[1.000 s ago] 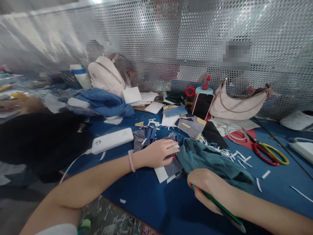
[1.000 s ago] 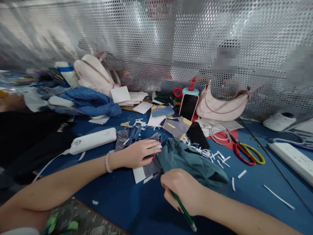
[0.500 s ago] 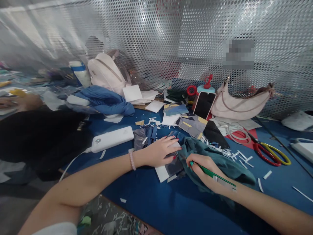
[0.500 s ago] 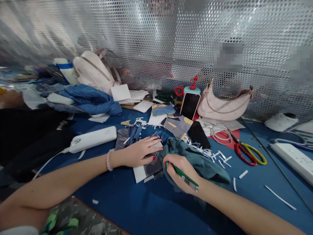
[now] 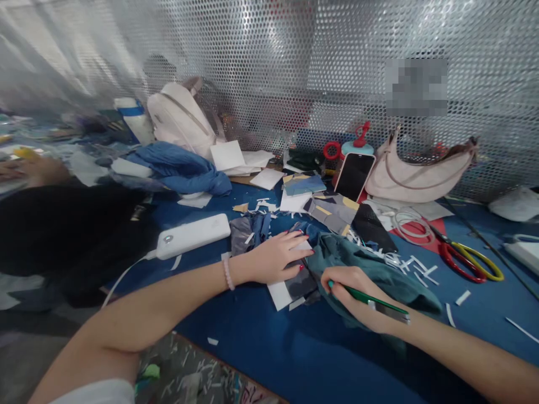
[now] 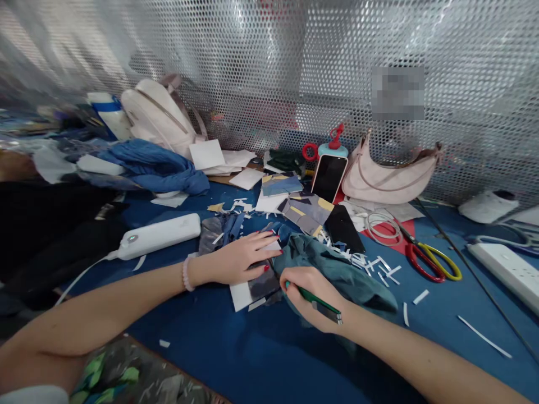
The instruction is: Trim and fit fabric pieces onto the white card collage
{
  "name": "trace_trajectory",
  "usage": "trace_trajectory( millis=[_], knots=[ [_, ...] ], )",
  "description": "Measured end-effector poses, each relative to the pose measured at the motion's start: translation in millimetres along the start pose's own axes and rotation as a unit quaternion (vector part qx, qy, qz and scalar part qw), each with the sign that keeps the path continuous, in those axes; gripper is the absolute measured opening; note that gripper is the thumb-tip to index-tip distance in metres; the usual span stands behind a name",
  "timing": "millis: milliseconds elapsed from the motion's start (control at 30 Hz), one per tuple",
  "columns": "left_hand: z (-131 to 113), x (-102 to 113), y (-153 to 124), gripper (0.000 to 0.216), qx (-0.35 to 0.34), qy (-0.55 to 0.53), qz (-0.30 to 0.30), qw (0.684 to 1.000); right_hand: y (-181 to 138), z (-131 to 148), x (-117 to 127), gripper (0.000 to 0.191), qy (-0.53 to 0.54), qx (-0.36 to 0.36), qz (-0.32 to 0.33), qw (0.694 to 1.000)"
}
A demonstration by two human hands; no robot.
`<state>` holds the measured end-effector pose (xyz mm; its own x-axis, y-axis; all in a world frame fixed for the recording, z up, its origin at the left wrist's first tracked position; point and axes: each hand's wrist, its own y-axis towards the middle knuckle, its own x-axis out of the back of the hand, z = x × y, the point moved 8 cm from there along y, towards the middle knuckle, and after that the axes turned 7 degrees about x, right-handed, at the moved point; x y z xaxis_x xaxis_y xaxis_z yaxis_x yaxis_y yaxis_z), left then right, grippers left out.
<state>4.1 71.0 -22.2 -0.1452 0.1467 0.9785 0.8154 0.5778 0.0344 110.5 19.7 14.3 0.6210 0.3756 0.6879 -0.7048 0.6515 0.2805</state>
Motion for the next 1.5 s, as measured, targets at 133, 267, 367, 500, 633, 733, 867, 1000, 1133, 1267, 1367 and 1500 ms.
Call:
trace_trajectory(
  millis=[133,267,367,500,633,733,867,1000,1133,1267,1367,1500],
  knots=[
    [0.3,0.1,0.6,0.048,0.007,-0.004,0.015,1.000,-1.3,2.4,1.1,0.044,0.013,-0.010,0.020,1.000],
    [0.1,0.6,0.8,0.048,0.006,-0.012,0.019,1.000,-5.2,5.0,1.4,0.050,0.019,-0.005,0.023,1.000],
    [0.4,0.6,0.6,0.048,0.008,-0.014,0.017,1.000,-7.8,6.5,1.8,0.050,0.014,0.005,0.017,1.000],
    [0.3,1.2,-0.4,0.047,-0.003,-0.011,0.005,1.000,-10.8,12.1,0.6,0.042,-0.010,0.006,0.024,1.000],
    [-0.3,1.8,-1.0,0.047,-0.019,-0.003,-0.011,1.000,-15.4,21.5,-3.1,0.026,-0.054,0.025,0.021,0.998],
    [0.6,1.6,-1.1,0.047,-0.024,-0.004,-0.013,1.000,-18.8,25.1,-7.5,0.020,-0.091,0.053,0.013,0.994],
    [3.2,3.1,-2.0,0.047,-0.038,-0.010,-0.004,0.999,-21.4,28.5,-8.4,0.024,-0.098,0.092,0.013,0.991],
    [3.6,5.7,-4.2,0.048,-0.090,-0.027,0.025,0.995,-20.5,32.6,-0.9,0.046,-0.009,0.099,0.030,0.995],
    [4.5,7.7,-5.1,0.049,-0.129,-0.063,0.047,0.989,-17.8,36.2,11.0,0.055,0.092,0.117,0.056,0.987],
    [4.6,8.0,-4.6,0.053,-0.146,-0.097,0.064,0.982,-12.5,17.4,17.1,0.035,0.103,0.058,0.137,0.984],
    [5.1,9.3,-4.2,0.055,-0.155,-0.121,0.064,0.978,-1.2,3.4,27.0,0.022,0.111,0.047,0.167,0.979],
    [7.7,8.6,-4.2,0.058,-0.162,-0.129,0.067,0.976,23.3,-19.2,36.2,0.021,0.131,0.037,0.193,0.972]
  ],
)
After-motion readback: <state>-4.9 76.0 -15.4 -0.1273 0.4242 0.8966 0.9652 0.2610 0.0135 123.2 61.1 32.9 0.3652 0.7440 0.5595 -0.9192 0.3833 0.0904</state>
